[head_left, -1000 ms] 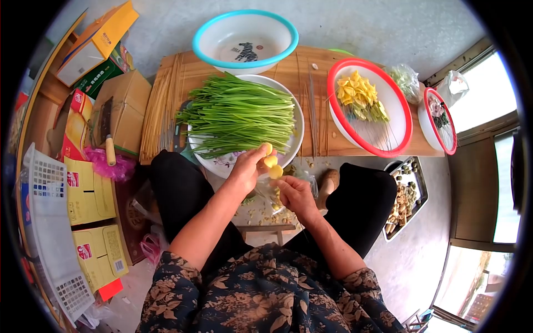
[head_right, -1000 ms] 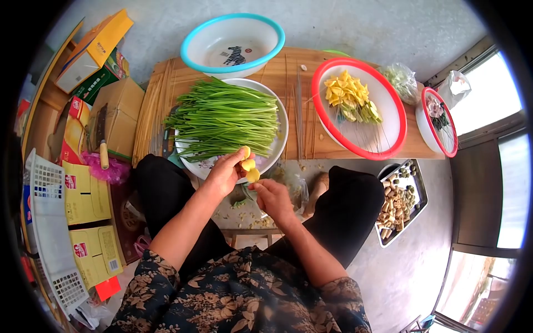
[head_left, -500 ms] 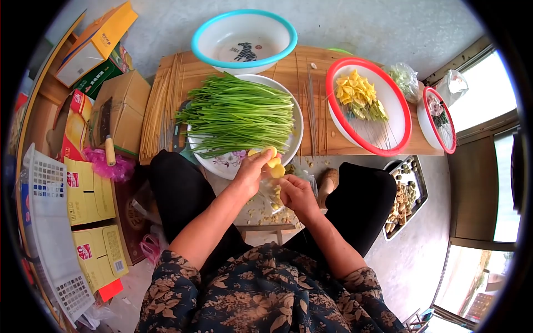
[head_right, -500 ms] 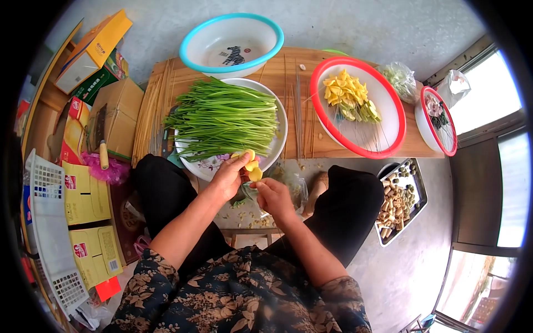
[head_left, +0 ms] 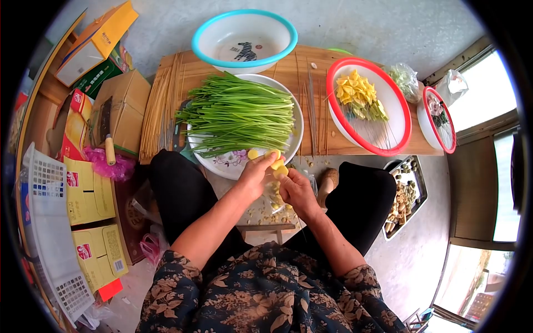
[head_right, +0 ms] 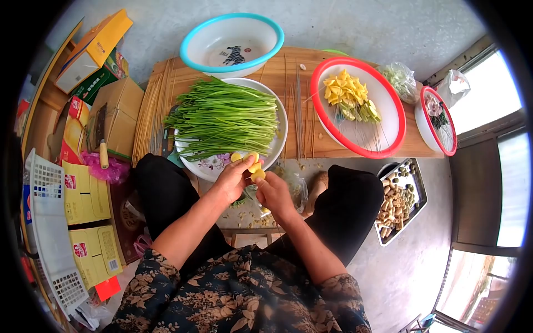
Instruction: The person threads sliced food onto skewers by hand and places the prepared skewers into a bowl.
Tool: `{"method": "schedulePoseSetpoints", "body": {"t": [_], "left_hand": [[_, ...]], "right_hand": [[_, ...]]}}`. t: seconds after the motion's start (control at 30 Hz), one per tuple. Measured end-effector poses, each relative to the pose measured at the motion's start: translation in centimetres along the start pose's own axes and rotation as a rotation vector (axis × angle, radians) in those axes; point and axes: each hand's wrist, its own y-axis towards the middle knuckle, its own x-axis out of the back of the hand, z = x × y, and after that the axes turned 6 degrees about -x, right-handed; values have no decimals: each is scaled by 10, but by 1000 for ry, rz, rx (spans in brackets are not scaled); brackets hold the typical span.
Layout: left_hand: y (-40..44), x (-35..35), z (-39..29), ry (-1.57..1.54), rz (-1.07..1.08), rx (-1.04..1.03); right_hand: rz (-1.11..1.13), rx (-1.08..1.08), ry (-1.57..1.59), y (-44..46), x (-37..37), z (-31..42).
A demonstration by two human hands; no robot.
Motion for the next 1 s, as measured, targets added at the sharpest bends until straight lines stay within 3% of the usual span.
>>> {"method": "schedulePoseSetpoints", "body": {"t": [0.2, 0.3, 0.33, 0.4, 0.5, 0.77, 0.87, 0.93, 1.0], "left_hand": [[12, 17, -27, 127, 58, -118], [24, 34, -43, 842, -97, -353], [28, 42, -39, 845, -102, -356], [33, 55, -24, 1436, -99, -656], [21, 40, -18, 1600, -248, -705], [31, 41, -14, 1632, -250, -709], [43, 51, -12, 1352, -181, -585], [42, 49, -17, 776, -177, -279], [36, 45, -25, 656, -170, -262]], "right_hand": [[-27, 27, -32, 4, 7, 0], [-53, 12, -75, -2, 8, 4], [-47, -10, -73, -5, 8, 7], [-43, -31, -69, -8, 8, 9], [-46, -29, -58, -11, 12, 7], [-29, -40, -107, -10, 14, 1], [-23, -59, -164, -13, 14, 2], [-20, -72, -186, -15, 14, 1], [-12, -86, -208, -14, 14, -3]]}}
